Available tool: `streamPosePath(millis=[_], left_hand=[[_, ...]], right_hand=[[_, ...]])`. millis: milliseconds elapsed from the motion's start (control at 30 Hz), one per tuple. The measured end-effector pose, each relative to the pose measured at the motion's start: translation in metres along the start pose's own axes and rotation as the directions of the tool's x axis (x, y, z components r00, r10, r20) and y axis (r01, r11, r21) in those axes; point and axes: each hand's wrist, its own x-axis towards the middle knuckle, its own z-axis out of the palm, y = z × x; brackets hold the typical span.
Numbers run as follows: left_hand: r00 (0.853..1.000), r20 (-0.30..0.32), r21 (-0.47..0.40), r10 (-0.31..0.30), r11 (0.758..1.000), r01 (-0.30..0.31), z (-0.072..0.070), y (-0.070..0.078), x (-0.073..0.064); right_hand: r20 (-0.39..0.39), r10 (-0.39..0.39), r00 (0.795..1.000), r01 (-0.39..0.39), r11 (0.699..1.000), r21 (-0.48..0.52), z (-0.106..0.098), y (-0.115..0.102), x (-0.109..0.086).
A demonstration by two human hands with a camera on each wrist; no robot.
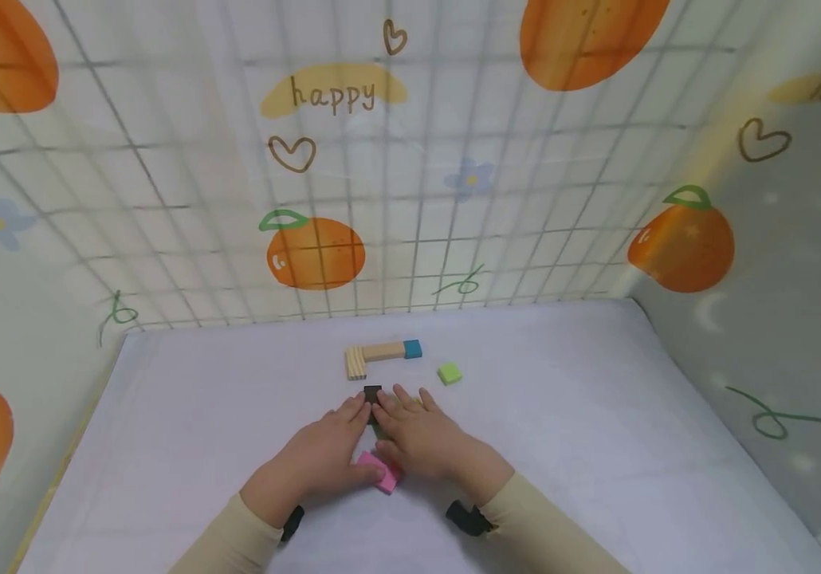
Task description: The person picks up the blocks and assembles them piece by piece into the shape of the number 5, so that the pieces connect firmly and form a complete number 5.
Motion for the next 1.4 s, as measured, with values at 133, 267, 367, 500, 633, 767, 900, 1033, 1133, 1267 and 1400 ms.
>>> streamPosePath(millis=[133,267,367,500,633,767,900,1033,1133,1267,1400], left_hand=[[1.0,0.007,0.024,0.004,1.0,-0.004,0.002,-0.007,-0.001],[1.0,0.019,0.06,0.013,0.998,-0.014,0.004,-0.011,-0.002],[1.0,0.018,0.075,0.015,0.997,-0.016,0.003,-0.013,-0.003],[1.0,0.019,0.096,0.002,0.995,-0.004,0.001,-0.012,-0.004],[1.0,0.023,0.095,-0.005,0.995,0.003,-0.001,-0.01,-0.005],[0.999,0.03,0.069,-0.018,0.997,0.016,-0.004,-0.009,-0.005],[0.999,0.037,0.047,-0.028,0.999,0.026,-0.003,-0.011,-0.004],[0.999,0.037,0.043,-0.024,0.999,0.022,0.0,-0.014,-0.002],[0.999,0.038,0.041,-0.022,0.999,0.021,0.001,-0.016,0.0],[0.999,0.045,0.035,-0.028,0.999,0.027,-0.001,-0.015,0.001],[0.998,0.053,0.027,-0.037,0.999,0.036,-0.003,-0.015,0.002]], right_hand=[[0.016,-0.02,1.0,0.02,1.0,0.005,0.002,-0.002,0.008],[-0.012,-0.014,1.0,0.015,0.998,0.06,0.001,0.001,0.012],[-0.018,-0.004,1.0,0.006,0.996,0.089,0.0,0.004,0.014],[0.024,-0.032,0.999,0.029,0.995,0.096,0.002,0.005,0.015],[0.033,-0.027,0.999,0.024,0.996,0.083,0.003,0.004,0.017],[0.019,-0.012,1.0,0.011,0.998,0.064,0.004,0.004,0.02],[0.026,-0.002,1.0,0.001,0.998,0.07,0.004,0.003,0.024],[0.023,0.003,1.0,-0.004,0.997,0.071,0.003,0.003,0.026],[0.013,0.002,1.0,-0.003,0.998,0.068,0.002,0.003,0.026],[0.01,0.004,1.0,-0.005,0.998,0.069,0.002,0.004,0.028],[0.008,-0.003,1.0,0.002,0.998,0.065,0.002,0.005,0.03]])
